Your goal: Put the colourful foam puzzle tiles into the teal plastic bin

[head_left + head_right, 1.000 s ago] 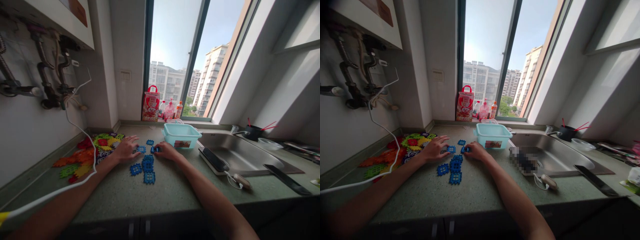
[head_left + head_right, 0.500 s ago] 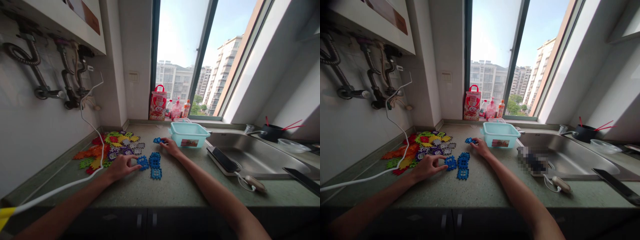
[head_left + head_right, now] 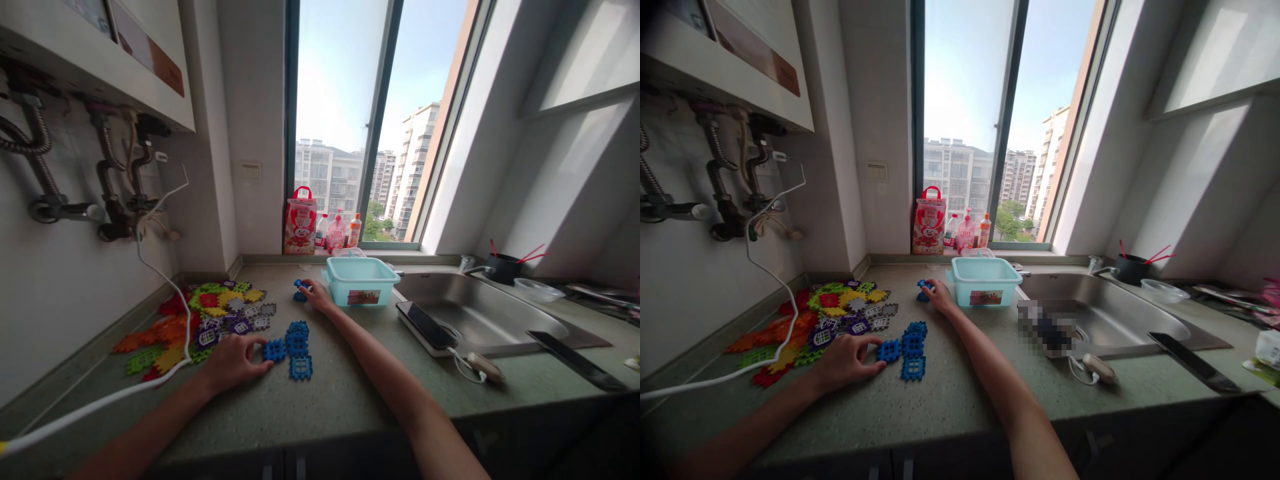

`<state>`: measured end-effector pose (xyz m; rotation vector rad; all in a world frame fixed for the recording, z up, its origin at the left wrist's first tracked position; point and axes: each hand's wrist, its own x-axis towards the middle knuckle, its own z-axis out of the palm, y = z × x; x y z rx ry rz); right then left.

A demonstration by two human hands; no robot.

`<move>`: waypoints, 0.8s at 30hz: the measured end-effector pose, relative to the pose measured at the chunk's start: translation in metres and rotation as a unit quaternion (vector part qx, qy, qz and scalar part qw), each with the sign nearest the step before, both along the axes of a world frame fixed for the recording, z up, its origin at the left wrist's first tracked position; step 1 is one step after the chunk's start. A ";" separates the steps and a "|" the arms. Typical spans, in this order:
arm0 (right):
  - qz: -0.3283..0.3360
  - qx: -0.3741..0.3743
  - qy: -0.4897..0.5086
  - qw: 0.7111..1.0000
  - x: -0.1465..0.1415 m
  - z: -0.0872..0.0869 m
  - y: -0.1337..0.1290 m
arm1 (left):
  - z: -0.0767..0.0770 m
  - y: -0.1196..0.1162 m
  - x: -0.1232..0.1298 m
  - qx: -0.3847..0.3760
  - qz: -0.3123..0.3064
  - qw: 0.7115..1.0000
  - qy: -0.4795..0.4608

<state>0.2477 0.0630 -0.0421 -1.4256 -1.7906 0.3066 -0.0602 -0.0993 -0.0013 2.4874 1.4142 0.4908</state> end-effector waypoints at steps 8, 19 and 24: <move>0.041 -0.019 -0.085 0.995 0.001 0.003 -0.006 | 0.001 -0.003 0.001 0.017 0.011 1.000 0.001; 0.076 0.020 -0.164 0.983 0.010 0.022 -0.066 | -0.009 0.007 -0.018 0.065 0.002 0.997 -0.050; 0.052 0.204 -0.206 0.956 0.028 0.071 -0.098 | -0.017 0.012 -0.013 0.088 -0.019 0.995 -0.051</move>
